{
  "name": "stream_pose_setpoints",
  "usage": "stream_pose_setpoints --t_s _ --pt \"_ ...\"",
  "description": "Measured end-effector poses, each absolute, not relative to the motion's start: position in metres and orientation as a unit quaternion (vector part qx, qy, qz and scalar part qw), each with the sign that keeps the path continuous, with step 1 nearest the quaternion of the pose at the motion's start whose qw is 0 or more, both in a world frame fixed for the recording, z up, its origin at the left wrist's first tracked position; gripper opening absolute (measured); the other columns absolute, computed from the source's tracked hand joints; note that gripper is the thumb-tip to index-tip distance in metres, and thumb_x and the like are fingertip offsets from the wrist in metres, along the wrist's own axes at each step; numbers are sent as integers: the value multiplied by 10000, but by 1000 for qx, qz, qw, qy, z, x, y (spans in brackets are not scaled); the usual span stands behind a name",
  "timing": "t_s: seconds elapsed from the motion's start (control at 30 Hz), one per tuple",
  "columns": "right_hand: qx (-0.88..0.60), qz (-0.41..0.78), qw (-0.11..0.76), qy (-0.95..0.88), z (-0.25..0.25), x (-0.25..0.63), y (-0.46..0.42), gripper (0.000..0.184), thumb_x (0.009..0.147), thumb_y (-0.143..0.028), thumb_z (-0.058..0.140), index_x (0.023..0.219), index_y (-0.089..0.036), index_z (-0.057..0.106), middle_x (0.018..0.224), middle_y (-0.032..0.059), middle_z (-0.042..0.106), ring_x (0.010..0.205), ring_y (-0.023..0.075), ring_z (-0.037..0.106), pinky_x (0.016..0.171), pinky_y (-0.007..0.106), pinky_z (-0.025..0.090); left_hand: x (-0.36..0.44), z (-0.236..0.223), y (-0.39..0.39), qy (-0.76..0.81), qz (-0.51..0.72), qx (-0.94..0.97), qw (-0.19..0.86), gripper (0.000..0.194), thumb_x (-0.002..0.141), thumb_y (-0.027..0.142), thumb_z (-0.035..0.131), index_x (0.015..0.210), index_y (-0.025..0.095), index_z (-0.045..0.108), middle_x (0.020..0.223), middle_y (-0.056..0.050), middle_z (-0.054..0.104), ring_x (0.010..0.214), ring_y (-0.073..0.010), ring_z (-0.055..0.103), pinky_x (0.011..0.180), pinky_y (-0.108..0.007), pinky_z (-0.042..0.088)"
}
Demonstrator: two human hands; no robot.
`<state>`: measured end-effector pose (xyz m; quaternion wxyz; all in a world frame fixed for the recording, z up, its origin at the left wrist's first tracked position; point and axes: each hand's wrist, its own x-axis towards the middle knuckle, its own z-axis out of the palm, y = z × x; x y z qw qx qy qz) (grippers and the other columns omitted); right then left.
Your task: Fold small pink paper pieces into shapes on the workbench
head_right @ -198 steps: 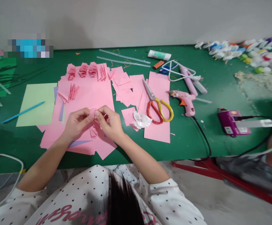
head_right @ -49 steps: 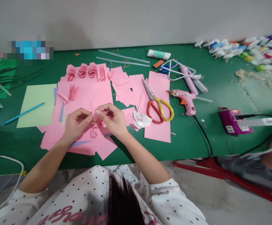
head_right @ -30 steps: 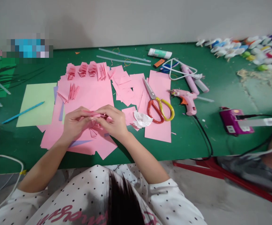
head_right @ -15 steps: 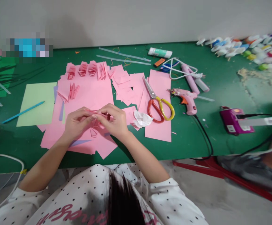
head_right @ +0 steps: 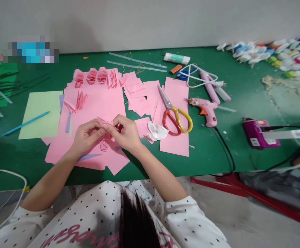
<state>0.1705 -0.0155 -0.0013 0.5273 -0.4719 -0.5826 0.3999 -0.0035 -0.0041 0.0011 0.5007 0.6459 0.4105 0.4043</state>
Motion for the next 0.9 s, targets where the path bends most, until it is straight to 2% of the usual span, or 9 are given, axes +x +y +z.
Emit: stream_pose_setpoints --t_s 0.13,0.33,0.57,0.9 --pt "-476 438 525 -553 -2 170 -14 488 809 -602 751 627 -214 517 606 -34 527 561 100 488 492 256 363 -3 0 -5 412 402 638 512 297 898 437 715 749 183 681 732 -18 643 671 -128 590 606 -251 471" --pt "-447 479 524 -545 -3 173 -11 385 760 -563 811 727 -216 648 684 -23 622 576 104 557 504 258 441 -6 -1 0 421 425 607 523 320 873 461 736 718 185 686 663 9 609 598 -108 535 584 -252 444" --pt "-448 465 527 -553 3 173 -12 459 769 -591 791 633 -212 571 596 -39 551 531 93 498 475 249 398 -7 -4 1 421 420 618 514 263 861 419 762 722 198 732 718 -26 673 673 -142 608 653 -293 508" --pt "-442 463 527 -559 3 172 -13 480 805 -607 749 634 -217 528 601 -37 544 548 99 507 493 253 399 -7 -6 0 420 409 611 532 250 864 425 759 757 199 762 778 -50 715 717 -161 655 694 -316 552"
